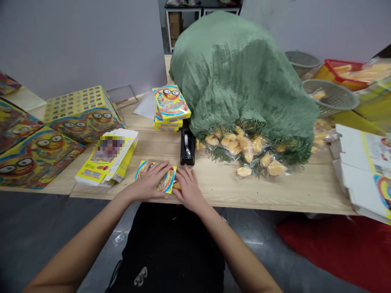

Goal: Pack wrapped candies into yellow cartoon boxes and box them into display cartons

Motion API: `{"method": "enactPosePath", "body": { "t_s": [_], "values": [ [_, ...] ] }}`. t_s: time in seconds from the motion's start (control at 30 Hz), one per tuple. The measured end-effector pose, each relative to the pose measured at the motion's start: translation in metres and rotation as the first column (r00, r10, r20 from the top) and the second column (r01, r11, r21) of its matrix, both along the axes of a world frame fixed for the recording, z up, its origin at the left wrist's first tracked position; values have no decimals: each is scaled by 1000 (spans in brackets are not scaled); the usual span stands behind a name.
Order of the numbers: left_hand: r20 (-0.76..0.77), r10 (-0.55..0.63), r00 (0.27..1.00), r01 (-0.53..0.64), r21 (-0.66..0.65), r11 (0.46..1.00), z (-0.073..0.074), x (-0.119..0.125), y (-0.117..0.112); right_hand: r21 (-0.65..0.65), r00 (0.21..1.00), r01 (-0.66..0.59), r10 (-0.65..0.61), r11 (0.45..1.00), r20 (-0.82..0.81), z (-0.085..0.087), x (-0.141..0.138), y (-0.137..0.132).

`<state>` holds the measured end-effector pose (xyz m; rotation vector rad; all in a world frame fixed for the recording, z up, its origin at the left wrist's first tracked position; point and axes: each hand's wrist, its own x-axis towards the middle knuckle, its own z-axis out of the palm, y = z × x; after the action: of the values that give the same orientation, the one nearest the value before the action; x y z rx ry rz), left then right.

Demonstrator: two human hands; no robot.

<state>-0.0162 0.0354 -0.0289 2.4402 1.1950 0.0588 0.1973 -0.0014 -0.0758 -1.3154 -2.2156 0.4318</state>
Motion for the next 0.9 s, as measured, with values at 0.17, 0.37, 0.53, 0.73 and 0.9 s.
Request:
{"method": "enactPosePath", "body": {
  "t_s": [0.17, 0.37, 0.53, 0.73, 0.9],
  "values": [
    [87, -17, 996, 15, 27, 1000, 5, -2, 7, -250, 943, 269, -307, 930, -128, 9, 14, -13],
    [135, -9, 991, 0, 64, 998, 1, 2, 5, -483, 916, 120, -285, 867, -283, 11, 15, 9],
    [150, -11, 989, -1, 85, 996, -4, -1, 5, -735, 798, -102, -387, 670, -462, 24, 9, 24],
    [167, 11, 986, -24, 76, 997, -5, 0, 4, -693, 811, -152, -312, 705, -495, 35, -9, 23],
    [170, 1, 985, -15, 81, 997, -5, 0, 5, -428, 943, 94, -218, 899, -251, 20, 0, 10]
  ]
}}
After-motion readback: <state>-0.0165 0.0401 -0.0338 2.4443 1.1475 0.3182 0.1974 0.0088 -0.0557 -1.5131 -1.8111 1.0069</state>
